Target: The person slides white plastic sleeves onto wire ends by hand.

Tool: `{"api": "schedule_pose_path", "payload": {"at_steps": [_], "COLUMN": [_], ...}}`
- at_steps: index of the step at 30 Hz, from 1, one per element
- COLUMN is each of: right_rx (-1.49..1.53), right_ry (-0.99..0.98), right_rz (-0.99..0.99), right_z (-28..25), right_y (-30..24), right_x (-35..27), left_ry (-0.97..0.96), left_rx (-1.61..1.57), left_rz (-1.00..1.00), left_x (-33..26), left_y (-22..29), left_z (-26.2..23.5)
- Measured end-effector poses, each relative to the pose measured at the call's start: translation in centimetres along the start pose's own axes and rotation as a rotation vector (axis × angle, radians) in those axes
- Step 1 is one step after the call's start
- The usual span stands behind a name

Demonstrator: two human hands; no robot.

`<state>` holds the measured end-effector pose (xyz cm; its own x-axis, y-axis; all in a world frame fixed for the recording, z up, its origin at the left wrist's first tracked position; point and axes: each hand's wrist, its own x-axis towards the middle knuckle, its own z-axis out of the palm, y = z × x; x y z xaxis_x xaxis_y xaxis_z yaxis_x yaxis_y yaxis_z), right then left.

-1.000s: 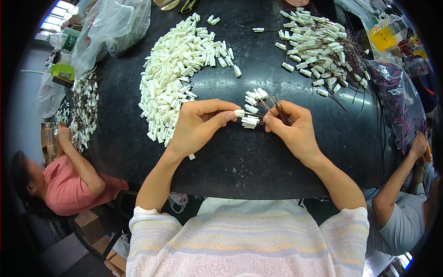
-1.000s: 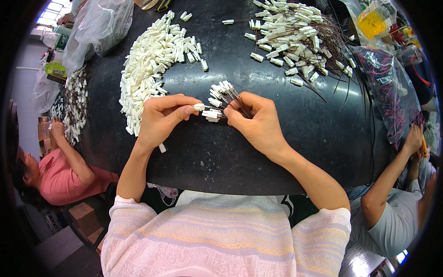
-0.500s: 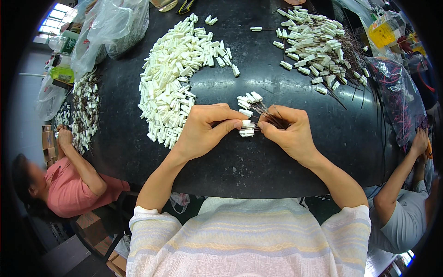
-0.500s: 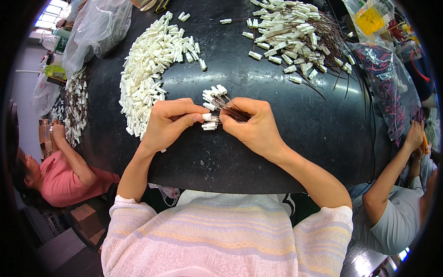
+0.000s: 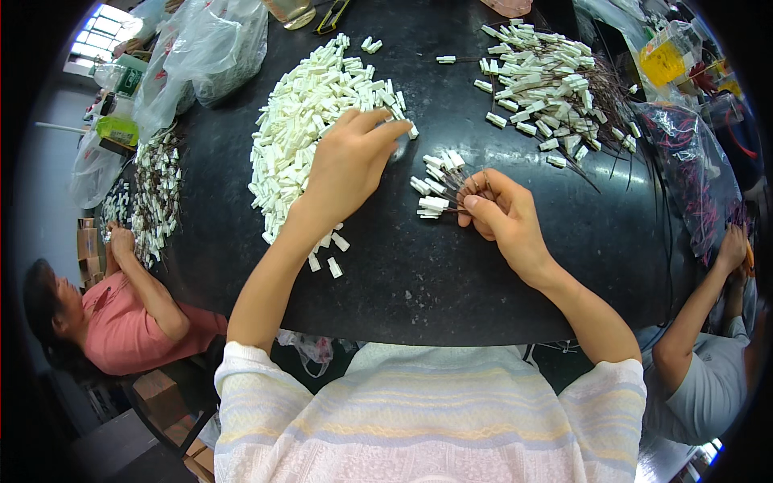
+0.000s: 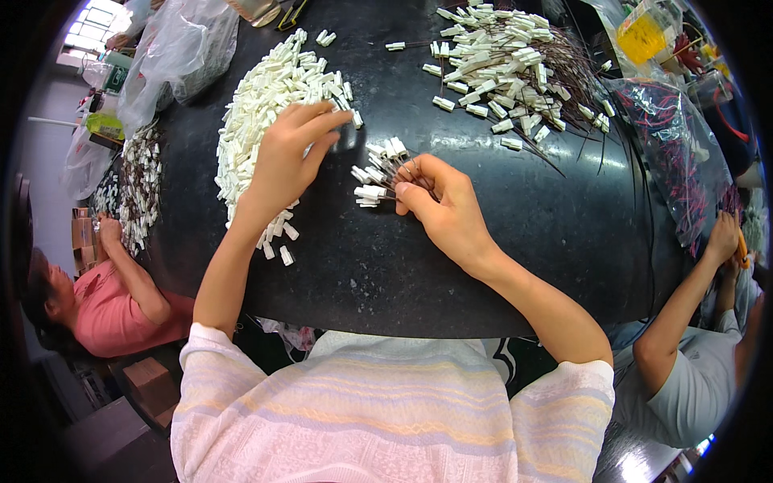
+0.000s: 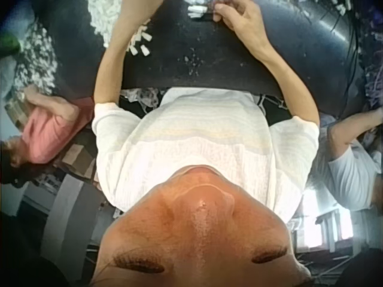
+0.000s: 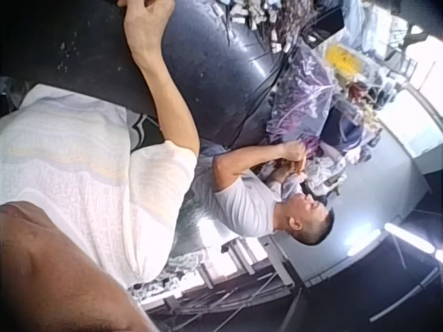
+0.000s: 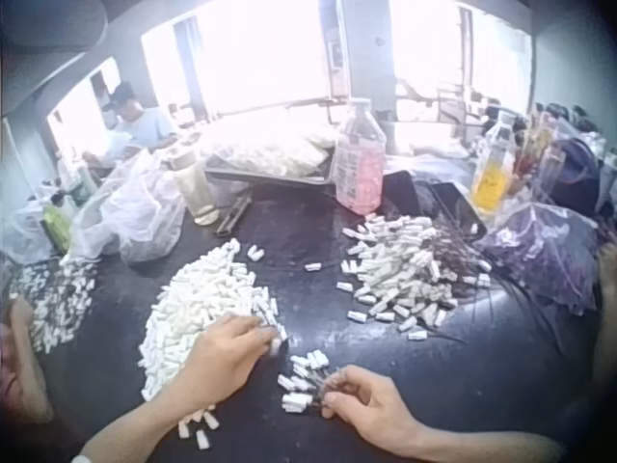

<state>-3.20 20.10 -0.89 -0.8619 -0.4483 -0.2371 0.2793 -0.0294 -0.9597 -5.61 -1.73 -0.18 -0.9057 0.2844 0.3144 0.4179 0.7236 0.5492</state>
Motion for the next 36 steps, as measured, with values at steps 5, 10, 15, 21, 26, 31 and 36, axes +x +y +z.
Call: {"api": "schedule_pose_path", "payload": {"at_steps": [5,10,15,21,26,31,36], "right_rx": [0.019,-0.015,-0.063,-0.083,-0.104,-0.095,-0.147], "right_ry": [0.040,0.050,0.058,0.062,0.069,0.068,0.039], "right_rz": [-0.003,-0.034,-0.056,-0.039,-0.068,-0.072,-0.063], "right_z": [0.1,0.0,0.1,0.4,0.3,0.2,-0.2], "right_y": [0.1,0.4,0.5,0.4,0.5,0.5,0.7], "right_x": [0.1,0.2,0.2,0.2,0.1,0.0,0.1], "left_ry": [0.049,-0.018,-0.002,0.059,0.040,0.005,-0.039], "left_rx": [0.256,-0.128,-0.250,-0.327,-0.344,-0.377,-0.337], "left_rz": [0.239,-0.088,-0.128,-0.083,-0.056,-0.039,0.043], "left_x": [1.8,-1.1,-2.9,-3.4,-3.4,-3.3,-3.2], "left_y": [-1.4,1.8,2.9,2.7,3.3,3.6,3.4], "left_z": [0.9,0.1,-0.1,0.2,0.5,0.7,1.2]}}
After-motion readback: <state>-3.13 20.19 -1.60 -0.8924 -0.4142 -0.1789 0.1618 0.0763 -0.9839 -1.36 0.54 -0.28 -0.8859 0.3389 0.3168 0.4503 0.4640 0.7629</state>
